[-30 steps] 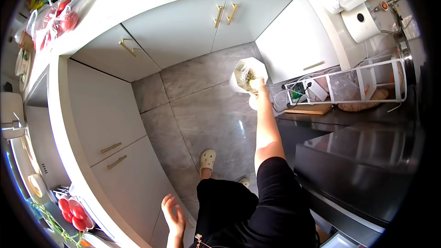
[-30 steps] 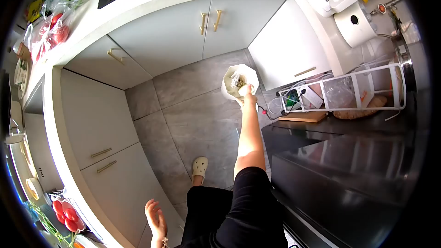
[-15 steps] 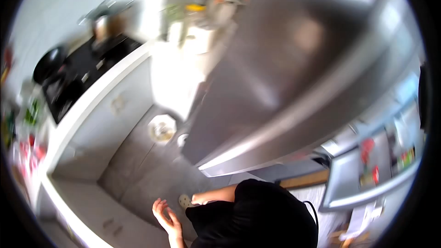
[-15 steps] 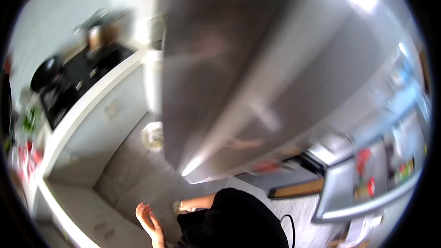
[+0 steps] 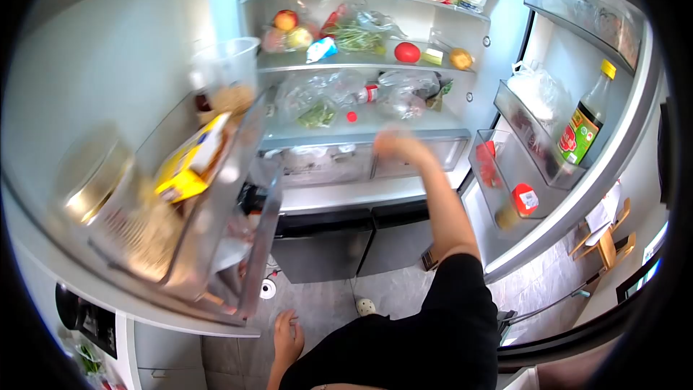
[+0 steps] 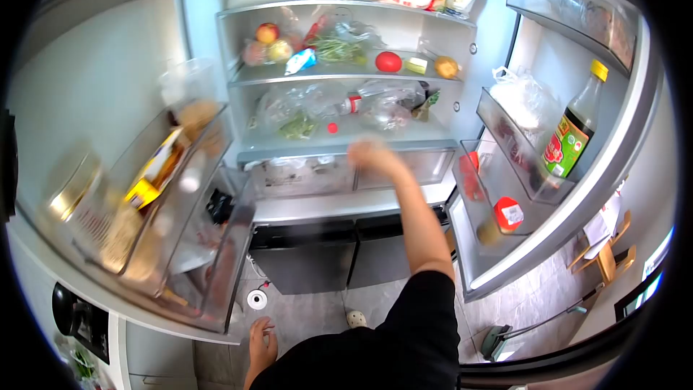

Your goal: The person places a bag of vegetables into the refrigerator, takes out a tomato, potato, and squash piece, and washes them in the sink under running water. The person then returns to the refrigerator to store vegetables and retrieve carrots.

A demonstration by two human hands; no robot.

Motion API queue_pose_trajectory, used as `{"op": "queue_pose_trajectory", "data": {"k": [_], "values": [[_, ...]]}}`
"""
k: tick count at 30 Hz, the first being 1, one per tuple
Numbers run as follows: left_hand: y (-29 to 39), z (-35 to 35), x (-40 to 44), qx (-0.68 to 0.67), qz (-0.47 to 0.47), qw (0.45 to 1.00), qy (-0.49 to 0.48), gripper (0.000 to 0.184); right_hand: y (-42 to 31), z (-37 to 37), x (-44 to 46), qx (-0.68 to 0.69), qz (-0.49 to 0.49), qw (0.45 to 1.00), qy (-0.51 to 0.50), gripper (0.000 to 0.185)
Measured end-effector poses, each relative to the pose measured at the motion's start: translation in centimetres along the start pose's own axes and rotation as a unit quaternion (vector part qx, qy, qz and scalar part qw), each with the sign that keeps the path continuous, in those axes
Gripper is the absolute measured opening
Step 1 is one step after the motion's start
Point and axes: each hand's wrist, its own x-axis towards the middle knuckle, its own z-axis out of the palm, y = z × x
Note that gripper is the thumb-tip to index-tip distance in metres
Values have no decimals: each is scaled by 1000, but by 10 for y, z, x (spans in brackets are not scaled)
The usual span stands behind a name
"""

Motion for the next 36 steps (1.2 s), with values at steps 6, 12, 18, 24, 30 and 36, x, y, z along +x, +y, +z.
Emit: {"op": "queue_pose_trajectory", "data": {"k": [6,12,18,24,30,36], "values": [[34,74,95,-4,5,1000,13,36,119,-189,100,-367,165,858,318,46],[63,132,171,-29,43,999,-6,37,185,-217,121,-177,251,937,168,64],[79,148,245,-329,19,943,-54,40,81,-166,104,-6,92,815,573,58],[132,124,295,-617,-65,783,-54,57,-93,14,17,290,27,951,100,70],[108,122,296,-716,-222,662,29,55,-107,4,20,107,-75,990,62,61],[115,119,273,-706,-311,636,20,48,52,-158,147,-275,192,864,375,78]]}}
